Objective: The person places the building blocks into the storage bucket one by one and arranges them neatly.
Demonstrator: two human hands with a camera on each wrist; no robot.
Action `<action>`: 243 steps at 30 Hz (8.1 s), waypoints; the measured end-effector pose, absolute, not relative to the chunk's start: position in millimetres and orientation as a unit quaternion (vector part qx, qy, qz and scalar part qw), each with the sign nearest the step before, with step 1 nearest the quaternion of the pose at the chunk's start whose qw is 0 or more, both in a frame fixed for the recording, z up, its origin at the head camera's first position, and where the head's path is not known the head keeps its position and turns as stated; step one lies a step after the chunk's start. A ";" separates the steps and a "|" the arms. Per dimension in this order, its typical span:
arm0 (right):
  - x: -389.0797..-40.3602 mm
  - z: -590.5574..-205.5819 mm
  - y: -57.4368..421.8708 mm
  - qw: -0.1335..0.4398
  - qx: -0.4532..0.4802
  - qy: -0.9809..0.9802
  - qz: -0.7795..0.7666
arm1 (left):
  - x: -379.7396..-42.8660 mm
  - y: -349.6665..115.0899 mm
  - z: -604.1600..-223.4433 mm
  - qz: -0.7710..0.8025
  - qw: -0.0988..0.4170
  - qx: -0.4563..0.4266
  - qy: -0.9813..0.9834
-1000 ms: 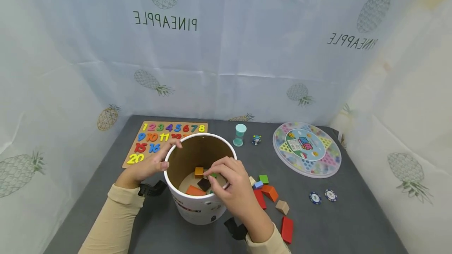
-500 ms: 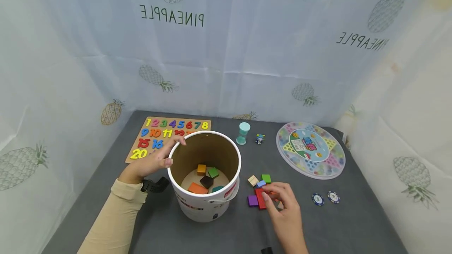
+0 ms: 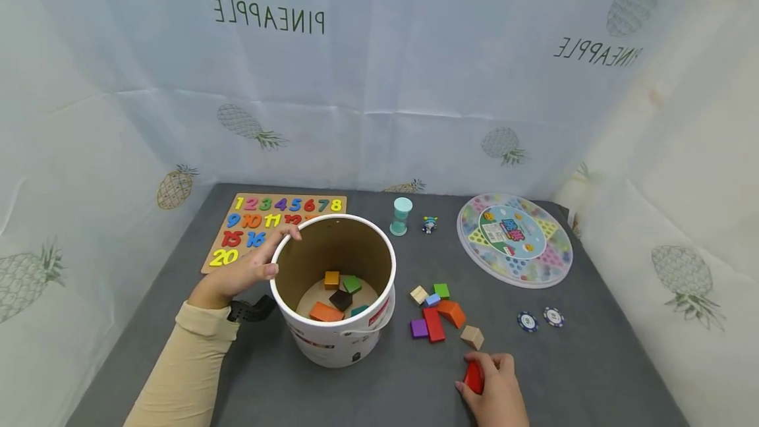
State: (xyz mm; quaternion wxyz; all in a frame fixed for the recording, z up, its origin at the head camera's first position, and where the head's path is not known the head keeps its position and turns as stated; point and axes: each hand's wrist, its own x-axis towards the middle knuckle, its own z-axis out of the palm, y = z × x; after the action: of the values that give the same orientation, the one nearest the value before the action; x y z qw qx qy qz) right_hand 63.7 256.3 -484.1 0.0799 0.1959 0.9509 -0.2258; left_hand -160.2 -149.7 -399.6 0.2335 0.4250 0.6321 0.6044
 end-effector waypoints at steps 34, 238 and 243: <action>-12.1 -331.3 137.4 -0.312 -0.155 0.845 -0.405 | -159.0 -154.6 -400.8 0.606 0.233 0.418 0.635; 24.6 -478.4 255.3 -0.011 0.137 0.975 -0.175 | -157.6 -150.2 -397.9 0.611 0.231 0.425 0.626; 25.1 -477.1 255.7 -0.019 0.152 0.970 -0.190 | -158.2 -150.8 -398.9 0.607 0.229 0.424 0.632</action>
State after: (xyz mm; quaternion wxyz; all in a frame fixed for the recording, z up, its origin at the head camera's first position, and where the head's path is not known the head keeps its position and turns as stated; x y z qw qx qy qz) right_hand 25.1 255.7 -477.1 -0.0187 0.1523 0.9697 -0.1901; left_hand -158.2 -150.8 -398.9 0.2286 0.4240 0.6320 0.6071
